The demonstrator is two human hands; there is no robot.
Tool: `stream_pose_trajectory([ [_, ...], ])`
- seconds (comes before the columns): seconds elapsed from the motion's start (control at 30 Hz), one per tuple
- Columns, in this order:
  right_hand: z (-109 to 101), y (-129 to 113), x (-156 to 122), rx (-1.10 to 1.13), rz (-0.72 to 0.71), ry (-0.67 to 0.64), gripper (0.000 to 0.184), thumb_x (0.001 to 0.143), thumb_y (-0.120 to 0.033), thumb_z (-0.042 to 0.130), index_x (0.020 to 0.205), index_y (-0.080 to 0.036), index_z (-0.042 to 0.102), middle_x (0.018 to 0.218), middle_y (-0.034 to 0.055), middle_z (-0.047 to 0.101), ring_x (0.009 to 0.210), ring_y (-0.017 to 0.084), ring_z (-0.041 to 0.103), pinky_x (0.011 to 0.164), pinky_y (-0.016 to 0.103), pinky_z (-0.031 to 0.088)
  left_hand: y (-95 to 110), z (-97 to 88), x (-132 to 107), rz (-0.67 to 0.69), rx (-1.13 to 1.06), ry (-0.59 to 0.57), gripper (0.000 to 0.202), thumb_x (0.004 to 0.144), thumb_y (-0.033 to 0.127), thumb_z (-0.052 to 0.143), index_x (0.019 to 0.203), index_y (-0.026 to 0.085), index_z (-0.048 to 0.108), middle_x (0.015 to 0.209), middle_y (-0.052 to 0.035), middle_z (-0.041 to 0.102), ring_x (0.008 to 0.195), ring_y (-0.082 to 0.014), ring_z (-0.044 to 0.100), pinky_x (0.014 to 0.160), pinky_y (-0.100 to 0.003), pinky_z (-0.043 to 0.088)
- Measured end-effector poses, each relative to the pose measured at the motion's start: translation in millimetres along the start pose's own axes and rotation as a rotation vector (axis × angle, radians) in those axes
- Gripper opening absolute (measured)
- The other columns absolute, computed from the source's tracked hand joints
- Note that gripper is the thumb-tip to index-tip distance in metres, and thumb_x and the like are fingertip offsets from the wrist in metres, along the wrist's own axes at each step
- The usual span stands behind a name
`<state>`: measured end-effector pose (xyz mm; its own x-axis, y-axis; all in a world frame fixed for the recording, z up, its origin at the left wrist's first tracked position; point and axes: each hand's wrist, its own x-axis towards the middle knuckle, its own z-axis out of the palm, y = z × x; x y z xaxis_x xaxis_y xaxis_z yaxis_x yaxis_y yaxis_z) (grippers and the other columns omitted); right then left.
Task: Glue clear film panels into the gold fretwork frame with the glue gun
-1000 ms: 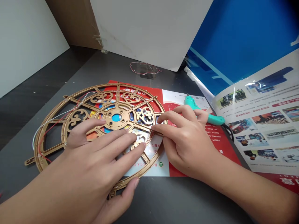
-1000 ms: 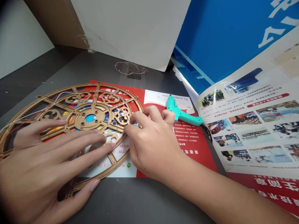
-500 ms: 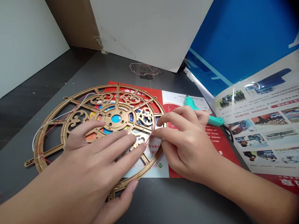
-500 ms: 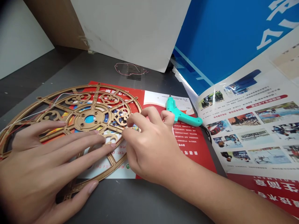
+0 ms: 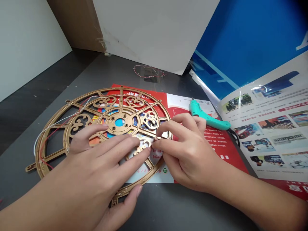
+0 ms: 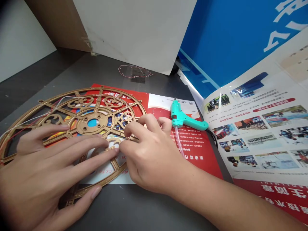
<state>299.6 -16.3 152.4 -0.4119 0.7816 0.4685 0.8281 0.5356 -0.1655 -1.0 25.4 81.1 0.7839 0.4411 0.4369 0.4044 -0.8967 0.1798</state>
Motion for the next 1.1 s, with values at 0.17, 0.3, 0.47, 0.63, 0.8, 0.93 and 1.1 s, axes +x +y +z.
stream_pose_trajectory([
  [0.17,0,0,1,0.012,-0.001,-0.002,0.043,0.122,-0.007,0.058,0.101,-0.024,0.091,0.129,0.0061,0.094,0.119,0.033,0.066,0.092,0.053,0.029,1,-3.9,1,-0.003,0.007,0.014,0.059,0.105,0.06,0.08,0.163,0.051,0.082,0.156,-0.0027,0.086,0.168,-0.0407,0.074,0.157,-0.065,0.048],
  [0.3,-1,-2,1,0.023,0.016,-0.007,0.041,0.123,-0.008,0.06,0.102,-0.024,0.091,0.13,0.0062,0.094,0.12,0.033,0.068,0.092,0.053,0.03,5,-22.4,24,0.004,0.083,0.037,0.053,0.112,0.049,0.067,0.163,0.043,0.079,0.15,-0.0044,0.087,0.143,-0.0342,0.084,0.163,-0.063,0.03],
  [0.47,-2,-2,2,0.026,0.028,-0.013,0.042,0.123,-0.008,0.059,0.101,-0.024,0.091,0.13,0.0066,0.094,0.122,0.034,0.068,0.092,0.053,0.03,7,-30.7,37,0.03,0.108,0.041,0.048,0.113,0.036,0.059,0.158,0.035,0.075,0.142,-0.0058,0.09,0.125,-0.0296,0.085,0.162,-0.057,0.019],
  [0.63,0,-1,0,0.026,0.018,0.001,0.043,0.123,-0.009,0.059,0.099,-0.023,0.092,0.129,0.0069,0.095,0.12,0.033,0.068,0.092,0.053,0.03,3,-15.7,15,-0.005,0.041,0.034,0.06,0.103,0.056,0.077,0.163,0.049,0.079,0.151,-0.0041,0.087,0.158,-0.04,0.078,0.157,-0.065,0.044],
  [0.8,-2,-2,-2,0.009,0.01,0.022,0.044,0.123,-0.008,0.059,0.101,-0.023,0.093,0.131,0.0076,0.094,0.122,0.033,0.069,0.094,0.054,0.032,6,0.3,-6,0.013,0.008,0.009,0.059,0.102,0.06,0.081,0.16,0.049,0.082,0.155,-0.0048,0.085,0.168,-0.0417,0.073,0.156,-0.065,0.05],
  [0.93,-1,-4,-1,0.011,0.02,-0.002,0.042,0.122,-0.008,0.058,0.101,-0.024,0.091,0.133,0.0074,0.093,0.123,0.033,0.069,0.094,0.054,0.033,8,-3.7,-4,0.008,0.013,0.014,0.059,0.103,0.06,0.081,0.161,0.05,0.082,0.155,-0.0046,0.085,0.167,-0.0415,0.073,0.156,-0.065,0.051],
  [1.1,-1,-3,2,0.055,0.042,-0.063,0.04,0.121,-0.01,0.056,0.104,-0.023,0.089,0.134,0.0091,0.091,0.123,0.034,0.067,0.094,0.053,0.034,6,-23.3,21,-0.002,0.07,0.044,0.049,0.111,0.049,0.07,0.159,0.044,0.08,0.148,-0.0041,0.088,0.144,-0.0352,0.083,0.162,-0.063,0.034],
])
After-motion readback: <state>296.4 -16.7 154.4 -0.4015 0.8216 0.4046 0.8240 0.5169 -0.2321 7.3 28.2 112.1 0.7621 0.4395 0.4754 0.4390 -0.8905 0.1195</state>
